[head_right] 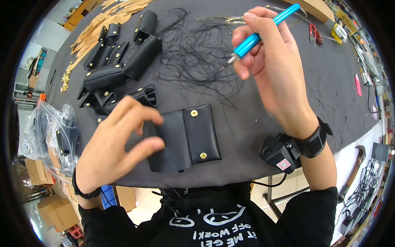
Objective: Assembling small black leather pouches by inserting components and finishing edges.
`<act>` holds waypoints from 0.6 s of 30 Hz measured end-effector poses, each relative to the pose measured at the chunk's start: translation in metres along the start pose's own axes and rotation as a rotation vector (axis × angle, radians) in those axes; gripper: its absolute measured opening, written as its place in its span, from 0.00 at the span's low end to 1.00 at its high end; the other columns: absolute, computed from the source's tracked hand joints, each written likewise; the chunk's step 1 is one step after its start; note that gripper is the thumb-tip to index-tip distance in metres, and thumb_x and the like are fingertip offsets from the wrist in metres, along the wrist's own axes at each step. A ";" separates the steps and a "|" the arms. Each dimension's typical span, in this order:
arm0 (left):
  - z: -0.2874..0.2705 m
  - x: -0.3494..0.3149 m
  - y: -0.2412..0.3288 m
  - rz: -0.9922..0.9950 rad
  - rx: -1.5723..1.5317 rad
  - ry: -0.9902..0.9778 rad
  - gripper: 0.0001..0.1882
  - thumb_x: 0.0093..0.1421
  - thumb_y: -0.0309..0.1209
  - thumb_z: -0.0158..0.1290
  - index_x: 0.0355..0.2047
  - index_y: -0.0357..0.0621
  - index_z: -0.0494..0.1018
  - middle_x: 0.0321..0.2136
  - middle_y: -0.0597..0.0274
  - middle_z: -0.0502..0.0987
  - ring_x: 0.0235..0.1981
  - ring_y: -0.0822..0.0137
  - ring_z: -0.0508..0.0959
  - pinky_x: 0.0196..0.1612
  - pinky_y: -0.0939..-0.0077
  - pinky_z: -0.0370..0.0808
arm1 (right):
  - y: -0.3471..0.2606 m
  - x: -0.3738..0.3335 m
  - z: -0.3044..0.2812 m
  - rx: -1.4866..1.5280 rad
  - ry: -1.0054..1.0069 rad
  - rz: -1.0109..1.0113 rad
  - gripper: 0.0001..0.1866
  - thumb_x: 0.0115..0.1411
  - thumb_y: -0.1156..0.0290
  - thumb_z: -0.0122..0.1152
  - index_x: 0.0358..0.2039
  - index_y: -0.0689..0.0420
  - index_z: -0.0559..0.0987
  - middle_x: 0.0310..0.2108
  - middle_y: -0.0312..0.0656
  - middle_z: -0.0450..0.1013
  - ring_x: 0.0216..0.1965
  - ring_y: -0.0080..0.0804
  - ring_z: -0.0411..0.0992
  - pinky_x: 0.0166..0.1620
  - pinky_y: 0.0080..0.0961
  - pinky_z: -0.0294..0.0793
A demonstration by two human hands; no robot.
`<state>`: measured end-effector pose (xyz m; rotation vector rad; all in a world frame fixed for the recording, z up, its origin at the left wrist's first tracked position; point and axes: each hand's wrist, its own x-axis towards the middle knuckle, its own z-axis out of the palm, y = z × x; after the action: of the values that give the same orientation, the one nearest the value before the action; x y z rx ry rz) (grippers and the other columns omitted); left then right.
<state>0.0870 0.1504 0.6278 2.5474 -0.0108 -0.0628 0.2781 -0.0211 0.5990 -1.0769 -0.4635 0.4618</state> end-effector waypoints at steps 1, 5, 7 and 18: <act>0.004 0.006 0.001 -0.013 0.013 0.051 0.17 0.51 0.29 0.60 0.41 0.40 0.69 0.30 0.60 0.64 0.25 0.69 0.68 0.31 0.77 0.68 | 0.000 -0.003 0.008 -0.066 0.029 -0.013 0.09 0.61 0.64 0.51 0.39 0.53 0.67 0.23 0.36 0.68 0.17 0.14 0.60 0.17 0.14 0.61; 0.010 0.020 -0.006 -0.014 -0.042 0.045 0.17 0.51 0.28 0.60 0.41 0.39 0.69 0.27 0.62 0.63 0.23 0.73 0.67 0.27 0.80 0.66 | 0.003 -0.014 0.016 -0.241 0.056 0.002 0.12 0.63 0.61 0.48 0.43 0.53 0.65 0.24 0.35 0.67 0.17 0.15 0.61 0.18 0.13 0.62; 0.011 0.028 -0.011 -0.034 -0.055 0.030 0.17 0.51 0.28 0.60 0.40 0.39 0.69 0.27 0.62 0.63 0.21 0.73 0.67 0.26 0.80 0.66 | 0.004 -0.018 0.021 -0.226 0.046 0.033 0.13 0.64 0.61 0.48 0.44 0.53 0.65 0.24 0.36 0.67 0.18 0.16 0.61 0.18 0.14 0.63; 0.011 0.038 -0.020 -0.044 0.029 -0.040 0.18 0.46 0.34 0.65 0.29 0.38 0.69 0.26 0.63 0.62 0.19 0.72 0.65 0.23 0.78 0.63 | 0.008 -0.026 0.026 -0.185 -0.176 0.476 0.10 0.65 0.66 0.45 0.43 0.55 0.61 0.18 0.41 0.67 0.10 0.21 0.61 0.10 0.15 0.61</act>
<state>0.1240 0.1597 0.6058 2.5747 0.0286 -0.1321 0.2411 -0.0142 0.5988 -1.3358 -0.4077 0.9538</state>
